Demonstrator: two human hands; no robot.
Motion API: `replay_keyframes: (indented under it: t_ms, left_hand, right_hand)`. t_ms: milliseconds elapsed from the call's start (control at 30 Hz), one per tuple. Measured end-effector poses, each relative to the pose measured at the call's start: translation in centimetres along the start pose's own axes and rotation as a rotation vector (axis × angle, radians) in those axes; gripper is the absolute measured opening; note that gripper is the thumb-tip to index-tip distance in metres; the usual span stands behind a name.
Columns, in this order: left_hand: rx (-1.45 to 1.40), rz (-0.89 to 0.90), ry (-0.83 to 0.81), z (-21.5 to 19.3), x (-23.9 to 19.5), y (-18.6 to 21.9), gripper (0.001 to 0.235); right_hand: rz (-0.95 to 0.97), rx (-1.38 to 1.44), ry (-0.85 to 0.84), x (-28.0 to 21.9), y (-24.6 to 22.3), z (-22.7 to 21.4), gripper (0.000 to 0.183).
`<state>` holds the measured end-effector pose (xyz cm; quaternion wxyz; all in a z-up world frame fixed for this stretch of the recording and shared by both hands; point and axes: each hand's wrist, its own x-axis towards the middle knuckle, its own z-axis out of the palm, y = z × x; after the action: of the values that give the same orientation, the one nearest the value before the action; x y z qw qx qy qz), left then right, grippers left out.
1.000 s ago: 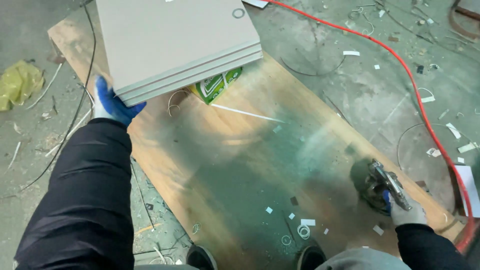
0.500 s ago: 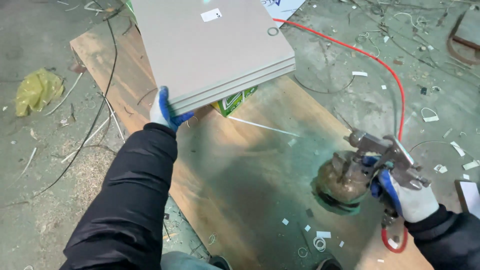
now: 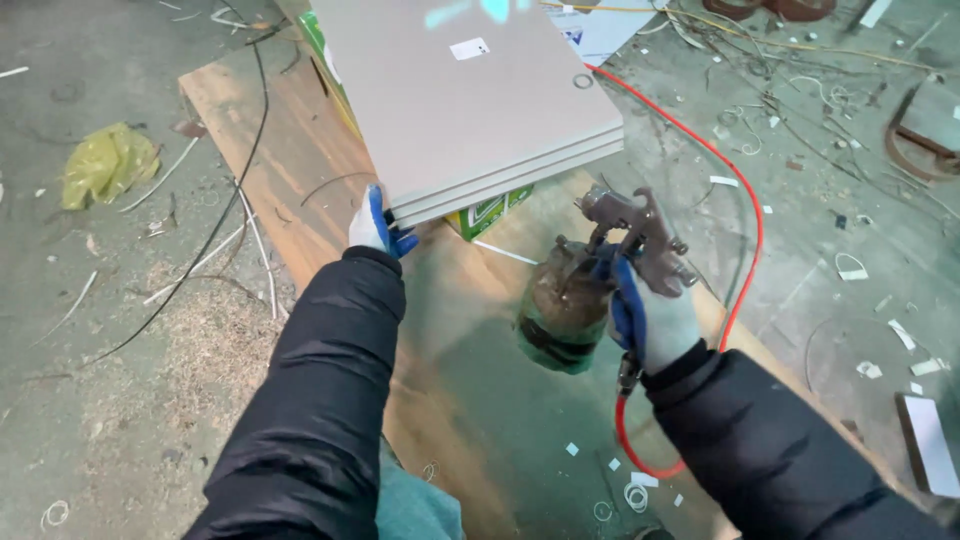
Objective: Applying edge banding to wooden panels by spraying adhesive on the edges and then manually pressing the banding tape onto them.
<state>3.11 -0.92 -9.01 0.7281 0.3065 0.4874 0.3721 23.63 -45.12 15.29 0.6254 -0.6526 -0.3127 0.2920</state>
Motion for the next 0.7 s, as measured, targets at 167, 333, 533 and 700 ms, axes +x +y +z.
replay_keyframes:
  t_ms: [167,333,533,700]
  left_hand:
    - [-0.007,0.141,0.388,-2.0,-6.6,-0.7,0.095]
    - [-0.209,0.206,0.293,-1.7,-10.4,1.6,0.081]
    - [-0.031,0.309,0.188,1.4,-8.7,1.3,0.070]
    - [0.029,0.423,0.061,1.8,-0.7,0.8,0.074]
  right_hand:
    - [0.235,0.093,0.115,1.0,2.3,5.2,0.057]
    - [0.431,0.148,0.233,1.3,5.2,6.7,0.043]
    - [0.465,-0.088,0.299,1.1,9.3,8.2,0.042]
    - [0.388,-0.195,0.349,0.5,8.4,9.5,0.044]
